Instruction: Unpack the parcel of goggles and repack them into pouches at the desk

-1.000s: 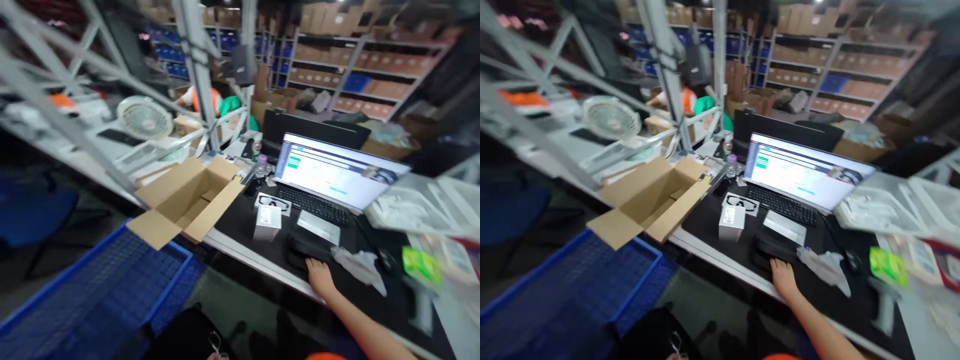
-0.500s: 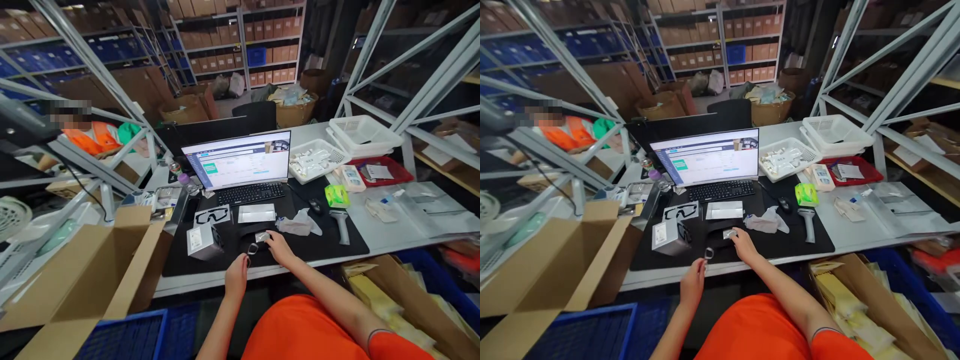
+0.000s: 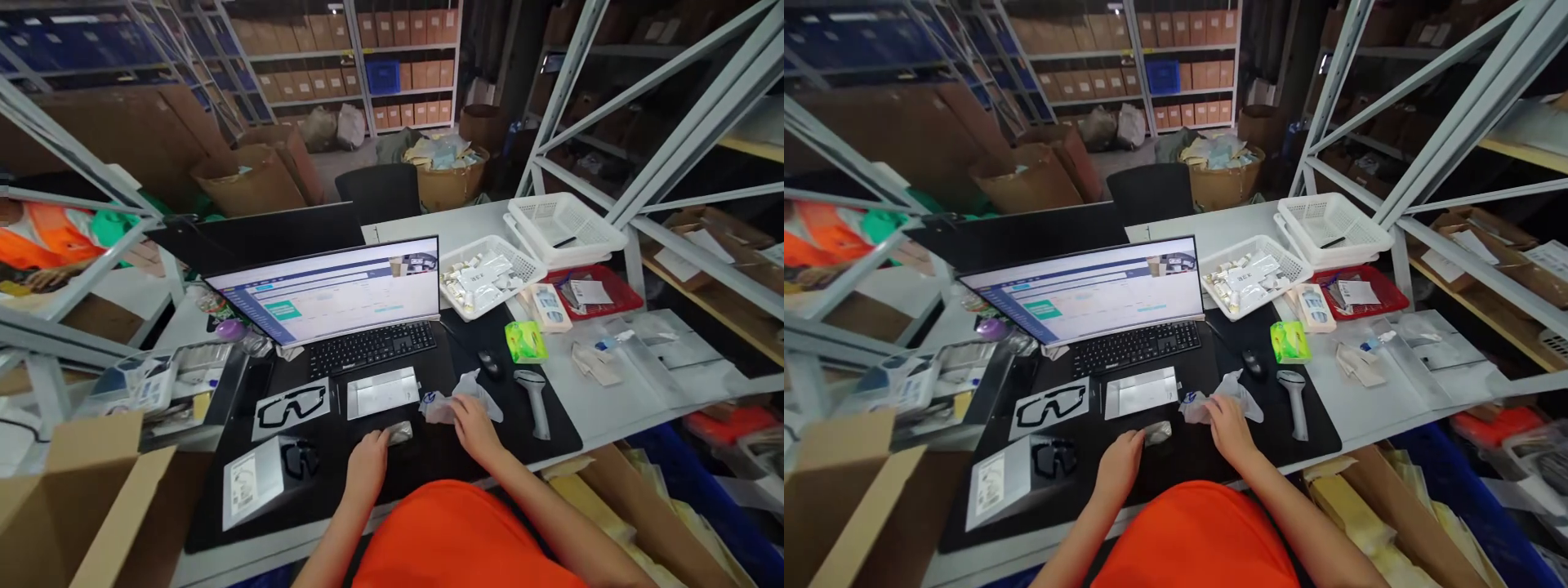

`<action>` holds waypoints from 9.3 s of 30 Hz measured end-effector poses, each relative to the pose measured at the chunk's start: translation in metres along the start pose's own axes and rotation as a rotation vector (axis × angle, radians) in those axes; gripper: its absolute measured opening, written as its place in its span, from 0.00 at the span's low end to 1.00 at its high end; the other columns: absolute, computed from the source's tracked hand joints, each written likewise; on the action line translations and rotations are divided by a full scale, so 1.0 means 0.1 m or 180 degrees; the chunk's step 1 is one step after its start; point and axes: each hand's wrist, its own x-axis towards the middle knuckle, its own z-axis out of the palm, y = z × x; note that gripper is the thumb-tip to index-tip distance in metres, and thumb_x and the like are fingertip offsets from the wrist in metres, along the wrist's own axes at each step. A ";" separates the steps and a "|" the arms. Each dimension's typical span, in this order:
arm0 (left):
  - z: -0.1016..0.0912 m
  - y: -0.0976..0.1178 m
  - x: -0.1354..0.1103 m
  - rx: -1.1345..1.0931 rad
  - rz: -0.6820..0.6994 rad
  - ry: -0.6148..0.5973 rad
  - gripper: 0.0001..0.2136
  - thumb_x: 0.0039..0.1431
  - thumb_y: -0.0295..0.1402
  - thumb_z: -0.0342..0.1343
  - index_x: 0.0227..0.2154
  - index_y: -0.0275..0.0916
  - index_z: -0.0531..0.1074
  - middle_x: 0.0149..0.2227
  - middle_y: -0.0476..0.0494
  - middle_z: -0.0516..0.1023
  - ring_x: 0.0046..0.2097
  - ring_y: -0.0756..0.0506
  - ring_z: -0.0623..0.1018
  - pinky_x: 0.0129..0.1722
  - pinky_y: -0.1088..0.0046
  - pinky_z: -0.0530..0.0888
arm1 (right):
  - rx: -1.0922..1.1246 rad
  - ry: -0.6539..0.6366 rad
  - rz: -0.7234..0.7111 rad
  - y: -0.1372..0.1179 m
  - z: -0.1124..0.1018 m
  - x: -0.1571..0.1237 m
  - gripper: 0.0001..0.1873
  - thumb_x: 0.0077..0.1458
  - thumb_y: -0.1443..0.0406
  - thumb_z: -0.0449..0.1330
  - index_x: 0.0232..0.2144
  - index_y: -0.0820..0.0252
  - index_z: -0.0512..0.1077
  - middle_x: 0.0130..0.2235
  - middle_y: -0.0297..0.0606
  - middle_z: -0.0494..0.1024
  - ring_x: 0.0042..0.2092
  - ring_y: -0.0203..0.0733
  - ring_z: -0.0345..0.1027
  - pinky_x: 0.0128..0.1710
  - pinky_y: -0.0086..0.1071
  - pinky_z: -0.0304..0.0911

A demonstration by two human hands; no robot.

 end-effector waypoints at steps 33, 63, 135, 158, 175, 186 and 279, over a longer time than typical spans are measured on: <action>-0.62 -0.21 -0.53 -0.1639 0.1466 0.1671 0.16 0.58 0.24 0.52 0.47 0.43 0.77 0.47 0.41 0.79 0.51 0.40 0.78 0.62 0.48 0.69 | 0.0164 0.0349 -0.0784 -1.83 -0.97 -0.57 0.11 0.63 0.68 0.57 0.42 0.57 0.79 0.57 0.47 0.78 0.55 0.50 0.73 0.52 0.43 0.74; -0.47 -0.62 -0.72 -0.3001 0.0424 0.0629 0.13 0.47 0.29 0.59 0.38 0.40 0.75 0.42 0.41 0.78 0.43 0.41 0.76 0.44 0.66 0.74 | 0.1296 -0.0492 -0.0118 -2.09 -0.41 -0.34 0.12 0.63 0.67 0.57 0.38 0.55 0.81 0.58 0.45 0.73 0.60 0.47 0.66 0.62 0.43 0.63; -0.36 -0.62 -0.55 -0.3892 -0.1580 0.0645 0.28 0.52 0.62 0.54 0.34 0.38 0.72 0.22 0.50 0.70 0.24 0.46 0.69 0.25 0.71 0.67 | 0.3570 0.0431 0.0902 -1.51 -0.03 -0.10 0.14 0.44 0.55 0.74 0.28 0.56 0.80 0.47 0.42 0.74 0.41 0.42 0.72 0.36 0.33 0.72; -1.03 -0.35 -0.43 -0.2806 0.0732 0.0510 0.49 0.39 0.37 0.74 0.67 0.47 0.62 0.68 0.36 0.63 0.68 0.31 0.64 0.67 0.51 0.62 | 0.3488 0.0818 0.0679 -1.54 -0.40 -0.02 0.16 0.55 0.50 0.68 0.31 0.55 0.75 0.36 0.38 0.78 0.39 0.43 0.74 0.43 0.39 0.73; -1.10 -0.37 -0.35 -0.5353 -0.0578 0.0035 0.20 0.41 0.47 0.72 0.22 0.36 0.72 0.36 0.41 0.75 0.32 0.47 0.71 0.27 0.71 0.75 | 0.3220 0.0094 0.0851 -1.59 -0.22 0.08 0.20 0.55 0.53 0.67 0.45 0.57 0.77 0.39 0.40 0.82 0.35 0.38 0.75 0.37 0.34 0.71; -1.03 -0.30 -0.41 -0.6124 -0.1164 0.0078 0.22 0.34 0.44 0.77 0.26 0.35 0.74 0.37 0.43 0.77 0.34 0.49 0.76 0.40 0.72 0.77 | 0.3651 -0.0199 0.0712 -1.96 -0.17 0.33 0.21 0.46 0.62 0.71 0.43 0.56 0.72 0.31 0.30 0.76 0.30 0.35 0.69 0.32 0.31 0.67; -1.17 0.02 -0.60 -0.1137 0.1379 0.2784 0.11 0.61 0.27 0.59 0.45 0.40 0.80 0.45 0.35 0.84 0.39 0.39 0.84 0.37 0.69 0.79 | 0.3654 0.1297 0.0715 -2.40 -0.60 0.14 0.06 0.44 0.58 0.75 0.27 0.50 0.84 0.33 0.39 0.83 0.36 0.46 0.73 0.39 0.39 0.69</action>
